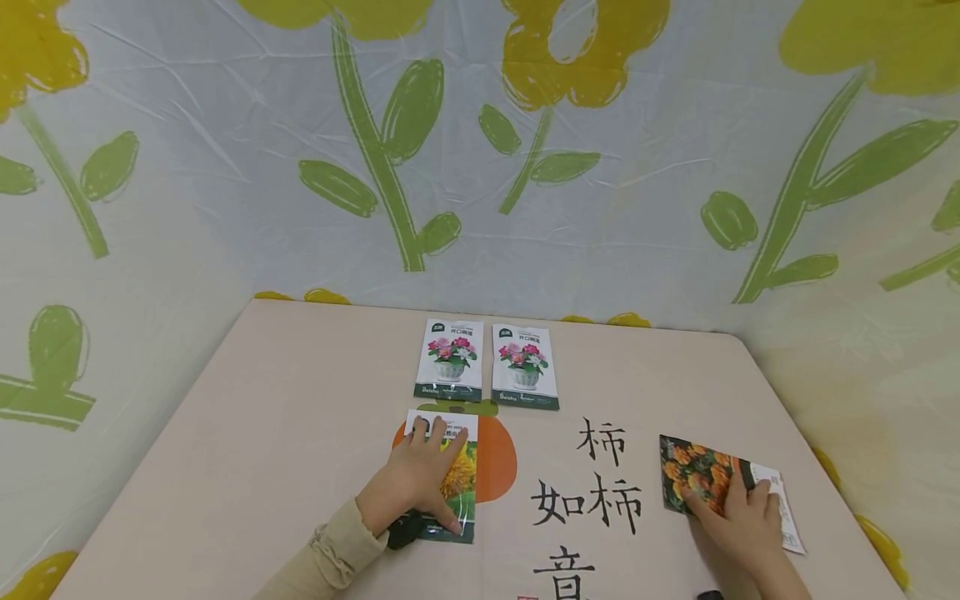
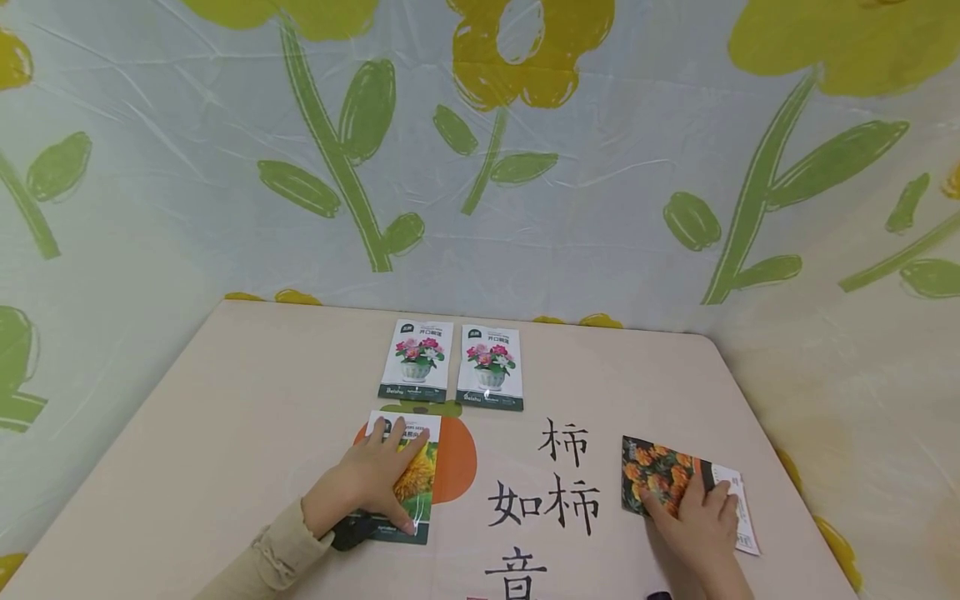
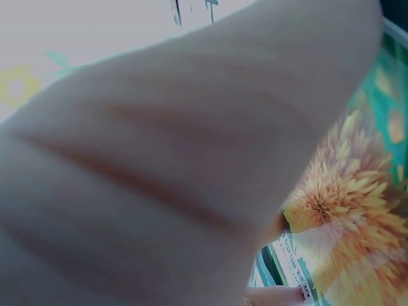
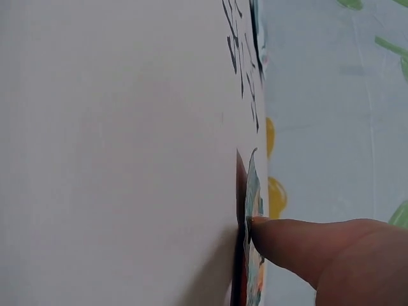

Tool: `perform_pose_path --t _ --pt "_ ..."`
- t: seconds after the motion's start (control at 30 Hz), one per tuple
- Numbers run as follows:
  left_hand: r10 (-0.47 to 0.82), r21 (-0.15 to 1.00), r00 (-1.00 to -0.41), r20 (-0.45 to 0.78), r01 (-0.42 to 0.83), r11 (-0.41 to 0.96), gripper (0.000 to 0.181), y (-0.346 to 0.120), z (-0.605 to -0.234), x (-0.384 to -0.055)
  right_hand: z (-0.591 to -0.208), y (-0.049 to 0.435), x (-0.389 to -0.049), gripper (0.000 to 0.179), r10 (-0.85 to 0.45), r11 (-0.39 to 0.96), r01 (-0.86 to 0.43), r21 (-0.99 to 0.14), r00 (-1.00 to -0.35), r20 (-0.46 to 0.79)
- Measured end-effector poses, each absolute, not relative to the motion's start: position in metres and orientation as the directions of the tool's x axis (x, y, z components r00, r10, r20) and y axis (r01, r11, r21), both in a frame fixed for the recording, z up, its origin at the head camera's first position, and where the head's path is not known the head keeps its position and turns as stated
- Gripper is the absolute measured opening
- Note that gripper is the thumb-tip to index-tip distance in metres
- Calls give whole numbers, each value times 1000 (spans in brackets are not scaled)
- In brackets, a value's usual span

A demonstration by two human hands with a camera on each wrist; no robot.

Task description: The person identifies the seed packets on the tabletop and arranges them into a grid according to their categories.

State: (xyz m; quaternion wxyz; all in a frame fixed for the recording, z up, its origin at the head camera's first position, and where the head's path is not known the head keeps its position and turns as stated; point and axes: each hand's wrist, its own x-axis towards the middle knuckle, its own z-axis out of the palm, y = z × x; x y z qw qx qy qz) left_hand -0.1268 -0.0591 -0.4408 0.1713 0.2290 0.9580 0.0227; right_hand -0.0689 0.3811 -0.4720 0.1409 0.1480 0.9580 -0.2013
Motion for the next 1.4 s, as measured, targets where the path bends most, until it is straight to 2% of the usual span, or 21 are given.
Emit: perform_pose_path --t 0.7,1.4 --pt "449 126 -839 -308 432 893 127 -59 -447 -129 -478 366 -72 106 237 878 339 -339 -922 -307" --pt "442 128 -836 -325 424 897 127 -59 -445 -128 -470 351 -65 100 183 930 258 -261 -942 -280"
